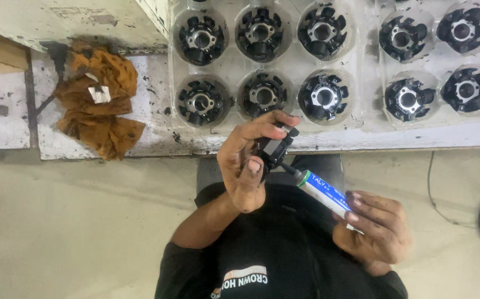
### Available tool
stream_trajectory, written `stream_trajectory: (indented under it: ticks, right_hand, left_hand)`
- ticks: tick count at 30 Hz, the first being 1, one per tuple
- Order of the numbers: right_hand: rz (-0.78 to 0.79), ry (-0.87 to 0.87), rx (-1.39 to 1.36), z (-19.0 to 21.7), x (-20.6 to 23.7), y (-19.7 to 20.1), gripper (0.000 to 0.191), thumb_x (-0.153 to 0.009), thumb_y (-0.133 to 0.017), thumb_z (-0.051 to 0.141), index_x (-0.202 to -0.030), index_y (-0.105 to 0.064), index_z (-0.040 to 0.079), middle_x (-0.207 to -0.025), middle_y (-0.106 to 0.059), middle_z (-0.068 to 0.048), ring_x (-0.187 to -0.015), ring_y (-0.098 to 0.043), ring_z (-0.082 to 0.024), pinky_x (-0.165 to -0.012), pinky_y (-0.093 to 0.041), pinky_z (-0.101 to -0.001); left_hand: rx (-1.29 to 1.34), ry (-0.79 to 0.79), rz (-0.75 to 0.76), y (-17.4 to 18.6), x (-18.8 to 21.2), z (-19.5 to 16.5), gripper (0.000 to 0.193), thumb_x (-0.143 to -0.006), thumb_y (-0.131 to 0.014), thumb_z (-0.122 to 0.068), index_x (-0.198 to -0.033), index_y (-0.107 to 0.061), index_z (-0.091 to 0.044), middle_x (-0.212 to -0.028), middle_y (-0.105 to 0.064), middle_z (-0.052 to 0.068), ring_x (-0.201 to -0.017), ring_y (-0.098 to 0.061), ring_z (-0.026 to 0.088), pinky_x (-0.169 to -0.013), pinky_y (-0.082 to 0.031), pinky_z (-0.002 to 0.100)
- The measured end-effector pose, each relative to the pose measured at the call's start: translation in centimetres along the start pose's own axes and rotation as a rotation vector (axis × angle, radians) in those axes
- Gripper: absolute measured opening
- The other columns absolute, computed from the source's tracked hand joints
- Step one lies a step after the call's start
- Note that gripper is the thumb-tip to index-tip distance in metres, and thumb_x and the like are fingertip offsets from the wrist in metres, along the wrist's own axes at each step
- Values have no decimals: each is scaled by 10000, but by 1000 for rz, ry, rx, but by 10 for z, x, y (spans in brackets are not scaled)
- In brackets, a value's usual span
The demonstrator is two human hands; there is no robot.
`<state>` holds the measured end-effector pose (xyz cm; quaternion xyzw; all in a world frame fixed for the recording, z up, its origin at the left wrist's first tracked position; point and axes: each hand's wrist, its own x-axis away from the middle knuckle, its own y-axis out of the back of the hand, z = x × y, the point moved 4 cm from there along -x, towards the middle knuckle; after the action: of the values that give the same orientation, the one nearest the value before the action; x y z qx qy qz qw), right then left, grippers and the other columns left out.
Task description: The person holds a black rotor component in one hand and a tube of adhesive in the other, squeezing adhesive around the hub of each component. They place finished components into a plastic tray, pick up new ones, wipe the tube tip with a cloth, and continue applying adhesive to more components one at a time.
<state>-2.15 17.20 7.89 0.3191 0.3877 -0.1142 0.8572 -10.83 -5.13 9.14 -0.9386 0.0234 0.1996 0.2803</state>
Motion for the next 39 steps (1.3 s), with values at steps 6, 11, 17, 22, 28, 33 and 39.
stream_trajectory:
  ticks: [6, 11, 17, 22, 28, 33, 39]
  right_hand:
    - [35, -10, -23, 0, -1, 0, 224, -841, -821, 2, -888, -612, 69, -911, -683, -121, -938, -736, -303, -780, -661, -385]
    - [36, -24, -11, 0, 1, 1, 254, -858, -822, -7, -909, -587, 74, -954, -680, -132, -978, -737, -303, -794, -665, -379]
    - [6, -31, -13, -6, 5, -1, 236, -884, -795, 19, -971, -578, 51, -969, -673, -154, -970, -733, -314, -774, -653, -368]
    - [-245, -23, -72, -13, 10, -11, 244, -1001, -782, 19, -1071, -551, 51, -1045, -648, -114, -1019, -748, -272, -762, -646, -312]
    - [-50, -20, -67, -16, 7, -11, 210, -923, -779, 33, -991, -580, 49, -1000, -635, -131, -999, -704, -316, -765, -672, -366]
    - [-111, 6, -54, -17, 6, -9, 216, -884, -780, 22, -950, -574, 39, -947, -638, -150, -943, -711, -309, -764, -656, -375]
    - [-108, -35, -42, -15, 8, -9, 216, -900, -772, 3, -955, -568, 47, -975, -639, -153, -975, -723, -310, -727, -656, -335]
  left_hand:
    - [43, -31, -25, 2, -1, 6, 476, -1117, -594, -395, -1265, -594, 57, -1248, -650, 303, -1247, -614, 282, -1068, -488, 368]
    - [98, -7, -47, 6, 2, 11, 456, -1128, -588, -389, -1256, -591, 48, -1280, -639, 290, -1224, -594, 287, -1109, -469, 401]
    - [459, 89, -142, 7, 6, 21, 414, -1171, -528, -416, -1288, -552, -19, -1320, -571, 232, -1249, -578, 360, -1073, -489, 478]
    - [765, 238, -312, -3, 13, 36, 501, -1105, -517, -442, -1434, -486, -65, -1419, -538, 250, -1317, -555, 446, -1062, -518, 577]
    - [825, 334, -416, -9, 18, 46, 530, -1090, -499, -442, -1460, -520, -63, -1386, -558, 263, -1319, -578, 473, -1071, -535, 605]
    - [833, 391, -447, -6, 18, 49, 515, -1078, -500, -432, -1431, -545, -59, -1410, -572, 257, -1304, -590, 464, -1058, -544, 600]
    - [877, 442, -466, -5, 17, 52, 510, -1066, -508, -429, -1404, -551, -50, -1389, -575, 256, -1296, -591, 455, -1057, -548, 585]
